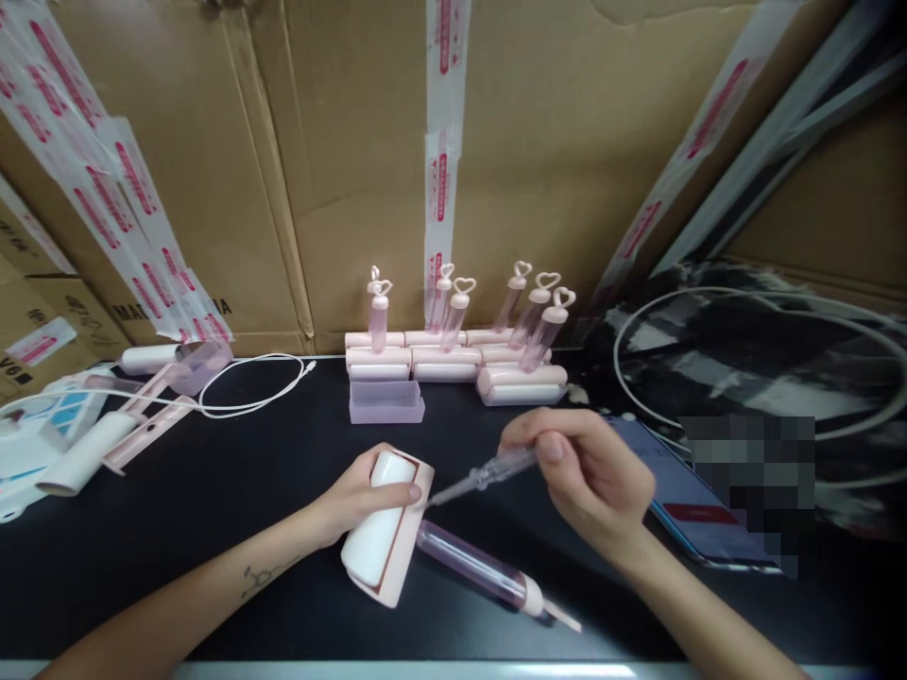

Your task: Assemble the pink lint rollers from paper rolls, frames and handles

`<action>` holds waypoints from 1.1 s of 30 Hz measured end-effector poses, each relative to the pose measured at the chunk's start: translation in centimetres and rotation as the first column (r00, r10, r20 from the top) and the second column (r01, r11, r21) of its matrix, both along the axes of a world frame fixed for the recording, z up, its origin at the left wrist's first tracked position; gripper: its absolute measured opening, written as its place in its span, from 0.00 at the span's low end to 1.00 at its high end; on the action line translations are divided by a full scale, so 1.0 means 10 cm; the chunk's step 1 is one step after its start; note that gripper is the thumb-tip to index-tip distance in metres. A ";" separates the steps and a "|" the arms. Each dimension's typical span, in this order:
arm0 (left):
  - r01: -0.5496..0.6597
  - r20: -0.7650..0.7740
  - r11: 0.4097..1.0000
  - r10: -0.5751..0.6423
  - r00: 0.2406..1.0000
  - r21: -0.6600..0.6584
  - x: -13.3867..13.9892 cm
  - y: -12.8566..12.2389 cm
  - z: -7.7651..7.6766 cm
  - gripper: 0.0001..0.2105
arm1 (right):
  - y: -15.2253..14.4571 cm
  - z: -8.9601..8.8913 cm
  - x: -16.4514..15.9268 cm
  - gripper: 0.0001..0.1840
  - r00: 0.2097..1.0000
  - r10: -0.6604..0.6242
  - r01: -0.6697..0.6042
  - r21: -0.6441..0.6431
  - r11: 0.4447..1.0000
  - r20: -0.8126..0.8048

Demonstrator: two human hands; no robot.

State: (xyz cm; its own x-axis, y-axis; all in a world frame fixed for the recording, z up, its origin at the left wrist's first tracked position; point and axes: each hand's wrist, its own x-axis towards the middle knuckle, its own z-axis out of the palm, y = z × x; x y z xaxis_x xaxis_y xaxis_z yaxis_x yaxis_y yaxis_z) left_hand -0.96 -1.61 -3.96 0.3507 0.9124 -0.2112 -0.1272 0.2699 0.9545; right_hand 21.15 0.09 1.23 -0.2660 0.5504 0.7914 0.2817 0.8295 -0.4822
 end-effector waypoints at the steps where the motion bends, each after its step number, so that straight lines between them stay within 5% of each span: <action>1: 0.012 0.002 1.000 -0.012 1.000 0.003 0.00 0.00 0.00 0.20 | 0.00 0.01 0.00 0.06 0.998 -0.054 0.055 0.046 0.997 -0.018; 4: 0.024 -0.006 1.000 -0.024 1.000 0.006 -0.01 0.00 -0.01 0.19 | 0.02 0.04 -0.01 0.06 0.990 -0.140 0.133 0.147 0.980 0.032; 9: 0.010 -0.027 1.000 -0.010 1.000 -0.005 -0.01 -0.01 -0.02 0.19 | 0.00 0.07 -0.06 0.06 0.982 -0.117 0.088 0.192 0.977 0.148; 17: 0.015 -0.027 1.000 -0.014 1.000 0.005 0.00 0.01 0.02 0.19 | -0.02 0.05 -0.18 0.04 0.903 0.271 -0.252 -0.102 0.962 0.333; 24: -0.033 0.027 0.999 0.033 0.999 -0.013 0.01 -0.02 0.04 0.21 | -0.07 -0.06 -0.31 0.07 0.851 0.135 -0.185 0.049 0.982 0.507; 33: -0.115 0.082 0.992 0.120 0.989 -0.059 0.09 -0.11 0.06 0.20 | -0.16 -0.12 -0.39 0.09 0.861 0.038 -0.155 0.189 0.970 0.508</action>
State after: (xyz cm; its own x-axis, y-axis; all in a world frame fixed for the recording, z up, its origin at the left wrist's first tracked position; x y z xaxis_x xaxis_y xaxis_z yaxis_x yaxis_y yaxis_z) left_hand -0.04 -2.67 -3.35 0.2609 0.9363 -0.2351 -0.2415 0.2990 0.9232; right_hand 17.25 -1.47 0.06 -0.6982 0.3327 0.6339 0.3481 0.9315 -0.1055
